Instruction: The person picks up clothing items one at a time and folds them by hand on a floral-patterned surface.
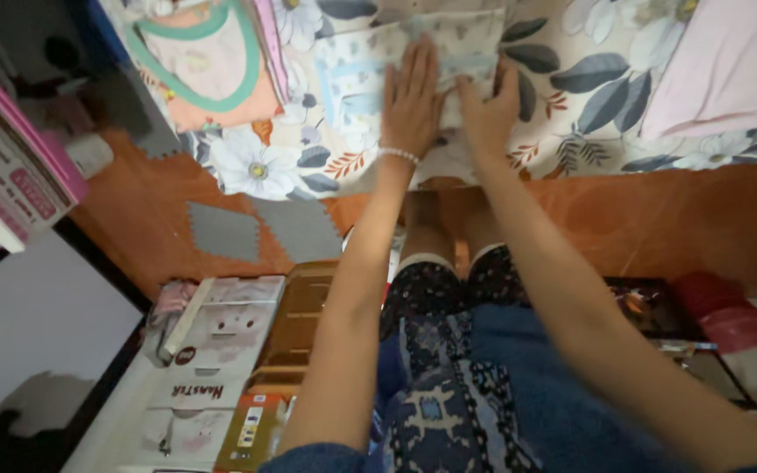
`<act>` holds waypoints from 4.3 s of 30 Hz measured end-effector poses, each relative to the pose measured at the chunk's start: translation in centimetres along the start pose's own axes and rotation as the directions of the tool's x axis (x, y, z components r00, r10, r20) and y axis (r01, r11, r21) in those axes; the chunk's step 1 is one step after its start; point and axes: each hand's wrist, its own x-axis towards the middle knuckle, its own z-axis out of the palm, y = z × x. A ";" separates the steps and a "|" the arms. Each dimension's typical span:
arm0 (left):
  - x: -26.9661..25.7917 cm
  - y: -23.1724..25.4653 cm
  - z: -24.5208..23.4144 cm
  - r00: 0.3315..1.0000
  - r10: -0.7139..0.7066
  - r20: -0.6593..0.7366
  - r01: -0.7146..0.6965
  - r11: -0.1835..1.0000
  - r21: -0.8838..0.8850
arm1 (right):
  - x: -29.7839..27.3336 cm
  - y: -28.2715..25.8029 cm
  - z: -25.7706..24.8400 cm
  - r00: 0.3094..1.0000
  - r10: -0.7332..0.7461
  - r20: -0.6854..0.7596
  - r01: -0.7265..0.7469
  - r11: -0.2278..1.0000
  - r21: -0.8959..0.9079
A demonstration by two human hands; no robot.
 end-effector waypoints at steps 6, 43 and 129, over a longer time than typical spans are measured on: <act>-1.9 -3.2 -3.3 0.984 -0.039 -0.176 -0.044 0.896 -0.442 | -3.4 -3.7 2.4 0.976 -0.202 -0.084 0.203 0.979 -0.002; -13.5 -15.2 -8.7 0.891 -0.455 0.007 -0.096 -0.204 -0.974 | -12.5 -19.2 6.9 0.491 -0.783 0.381 0.857 0.512 -0.052; 5.7 23.8 -15.4 0.623 0.646 -0.440 -0.752 0.650 -0.110 | -5.2 -14.9 -44.1 0.908 -0.405 0.105 0.418 0.888 -0.194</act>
